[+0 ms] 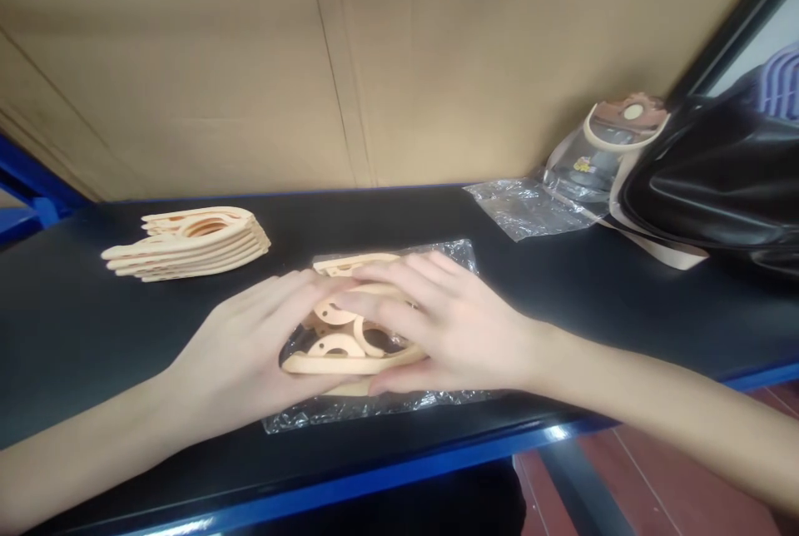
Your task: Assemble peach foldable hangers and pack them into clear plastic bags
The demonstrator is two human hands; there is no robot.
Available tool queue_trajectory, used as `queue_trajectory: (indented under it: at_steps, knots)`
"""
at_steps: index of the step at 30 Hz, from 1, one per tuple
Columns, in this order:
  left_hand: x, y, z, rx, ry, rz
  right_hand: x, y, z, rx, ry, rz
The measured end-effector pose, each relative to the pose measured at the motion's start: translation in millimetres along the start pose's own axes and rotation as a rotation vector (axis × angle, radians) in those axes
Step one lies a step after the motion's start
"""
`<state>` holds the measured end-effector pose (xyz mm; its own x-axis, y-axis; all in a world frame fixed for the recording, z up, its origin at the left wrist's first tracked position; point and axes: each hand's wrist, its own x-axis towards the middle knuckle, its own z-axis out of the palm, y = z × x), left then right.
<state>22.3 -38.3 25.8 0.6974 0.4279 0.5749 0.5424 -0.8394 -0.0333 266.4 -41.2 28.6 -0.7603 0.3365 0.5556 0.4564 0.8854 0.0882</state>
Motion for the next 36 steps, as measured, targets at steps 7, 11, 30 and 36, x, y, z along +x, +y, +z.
queue_trajectory:
  at_steps: [7,11,30,36]
  knots:
    - [0.5,-1.8,-2.2,-0.087,-0.015,-0.114,-2.5,7.5,-2.4,0.037,-0.036,0.075]
    - [0.9,-3.7,-2.2,-0.117,-0.034,-0.108,-1.9,6.8,-5.8,0.087,-0.085,0.106]
    - [-7.9,-36.8,-12.3,-0.402,-0.200,-0.287,-29.5,65.3,-55.7,-0.058,-0.200,0.605]
    - [-5.3,-45.9,-13.5,-0.529,-0.450,-0.077,-48.4,93.3,-76.3,-0.015,-0.474,0.805]
